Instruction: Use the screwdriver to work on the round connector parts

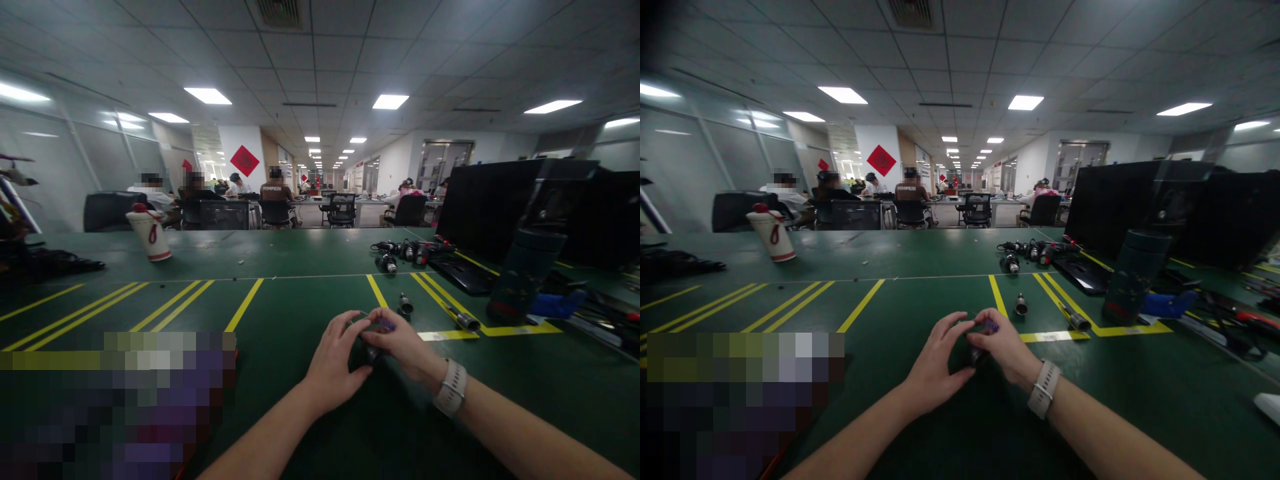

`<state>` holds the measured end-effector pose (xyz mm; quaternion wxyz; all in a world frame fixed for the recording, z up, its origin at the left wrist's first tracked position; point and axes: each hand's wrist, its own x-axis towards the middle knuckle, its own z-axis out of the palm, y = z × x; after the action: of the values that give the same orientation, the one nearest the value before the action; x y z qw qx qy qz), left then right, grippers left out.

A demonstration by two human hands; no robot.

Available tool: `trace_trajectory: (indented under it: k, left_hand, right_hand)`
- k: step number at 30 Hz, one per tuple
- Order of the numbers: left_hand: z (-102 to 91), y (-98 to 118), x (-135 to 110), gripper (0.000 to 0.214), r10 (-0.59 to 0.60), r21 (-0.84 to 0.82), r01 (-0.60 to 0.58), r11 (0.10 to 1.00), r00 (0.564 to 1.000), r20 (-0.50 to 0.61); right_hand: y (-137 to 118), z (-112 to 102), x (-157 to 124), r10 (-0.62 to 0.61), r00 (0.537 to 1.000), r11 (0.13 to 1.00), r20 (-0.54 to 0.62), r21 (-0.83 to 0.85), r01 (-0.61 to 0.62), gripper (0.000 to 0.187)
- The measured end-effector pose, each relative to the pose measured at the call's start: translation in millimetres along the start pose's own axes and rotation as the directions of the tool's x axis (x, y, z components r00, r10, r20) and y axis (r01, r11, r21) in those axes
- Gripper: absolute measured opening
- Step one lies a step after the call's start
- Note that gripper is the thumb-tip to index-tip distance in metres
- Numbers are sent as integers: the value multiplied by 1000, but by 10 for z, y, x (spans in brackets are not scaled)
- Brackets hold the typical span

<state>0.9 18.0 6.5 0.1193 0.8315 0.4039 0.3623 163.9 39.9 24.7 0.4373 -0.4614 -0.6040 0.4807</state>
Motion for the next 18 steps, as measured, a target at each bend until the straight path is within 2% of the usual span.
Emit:
trace_trajectory:
  k: [3, 5, 10, 15, 18]
  left_hand:
    - [3, 19, 5, 66, 73, 30, -77, 997, 989, 127]
    - [11, 16, 12, 61, 69, 41, -77, 996, 986, 155]
    - [44, -40, 23, 66, 2, 7, -3, 1000, 993, 118]
    - [21, -45, 22, 45, -10, -52, 16, 999, 994, 106]
    - [-2, -45, 20, 33, -79, -117, 83, 990, 996, 36]
  right_hand:
    - [65, 163, -90, 30, 1000, 984, 0, 173, -29, 23]
    - [80, 171, -107, 57, 998, 966, 9, 252, -57, 24]
    - [62, 128, -99, 92, 994, 922, 56, 372, -106, 29]
    - [72, 131, -97, 74, 997, 938, 11, 339, -73, 34]
    - [69, 107, -97, 11, 998, 959, -63, 282, 7, 34]
